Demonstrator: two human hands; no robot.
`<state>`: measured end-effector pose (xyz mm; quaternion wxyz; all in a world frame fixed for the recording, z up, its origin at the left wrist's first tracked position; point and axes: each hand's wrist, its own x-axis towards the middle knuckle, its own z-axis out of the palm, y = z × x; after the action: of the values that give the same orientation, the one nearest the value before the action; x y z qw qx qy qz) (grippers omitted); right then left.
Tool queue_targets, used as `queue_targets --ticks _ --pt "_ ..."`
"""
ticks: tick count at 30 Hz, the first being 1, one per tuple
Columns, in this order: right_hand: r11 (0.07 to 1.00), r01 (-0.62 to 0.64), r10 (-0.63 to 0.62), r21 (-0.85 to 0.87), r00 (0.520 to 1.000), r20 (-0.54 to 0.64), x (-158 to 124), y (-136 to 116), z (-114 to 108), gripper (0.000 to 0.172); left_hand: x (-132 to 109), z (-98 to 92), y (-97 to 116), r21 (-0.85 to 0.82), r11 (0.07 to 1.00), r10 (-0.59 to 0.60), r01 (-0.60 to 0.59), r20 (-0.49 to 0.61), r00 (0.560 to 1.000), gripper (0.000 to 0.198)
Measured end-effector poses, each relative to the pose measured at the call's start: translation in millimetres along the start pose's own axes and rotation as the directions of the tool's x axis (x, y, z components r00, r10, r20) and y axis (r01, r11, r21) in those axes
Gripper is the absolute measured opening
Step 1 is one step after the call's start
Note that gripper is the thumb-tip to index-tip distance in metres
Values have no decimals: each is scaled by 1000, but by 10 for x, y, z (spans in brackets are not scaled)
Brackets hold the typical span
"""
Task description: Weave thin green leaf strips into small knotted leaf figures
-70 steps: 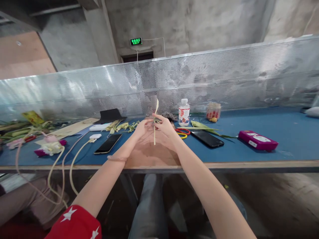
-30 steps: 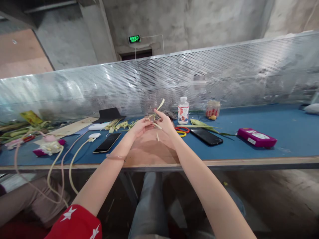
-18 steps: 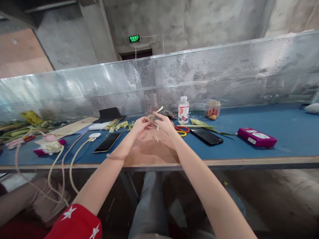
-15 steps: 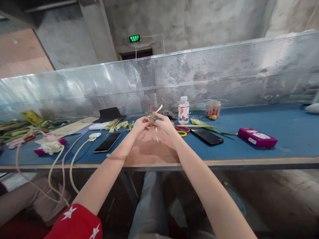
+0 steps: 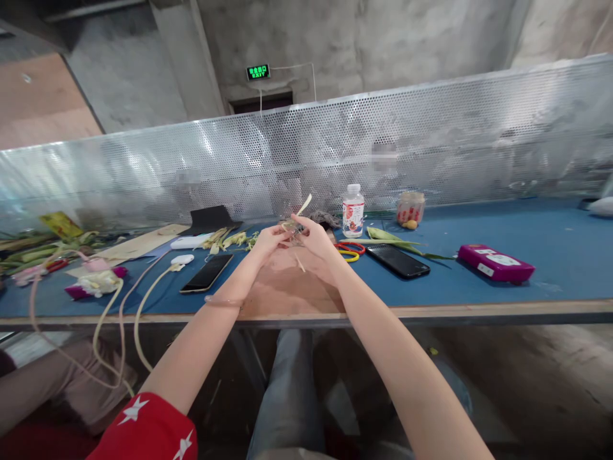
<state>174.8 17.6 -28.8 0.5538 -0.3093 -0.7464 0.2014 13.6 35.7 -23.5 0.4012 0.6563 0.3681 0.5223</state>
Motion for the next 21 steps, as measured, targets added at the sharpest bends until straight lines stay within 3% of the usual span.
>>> queue_targets --ticks 6,14,21 --pt "983 134 -136 -128 991 -10 -4 28 30 56 15 1 -18 -57 998 -19 18 -9 1000 31" --pt "949 254 -234 -185 965 121 -11 41 42 63 38 4 -76 -145 989 -22 15 -45 999 29" --pt "979 167 -158 -117 984 85 -18 -4 58 58 76 -22 -129 -129 991 -52 46 -45 998 29"
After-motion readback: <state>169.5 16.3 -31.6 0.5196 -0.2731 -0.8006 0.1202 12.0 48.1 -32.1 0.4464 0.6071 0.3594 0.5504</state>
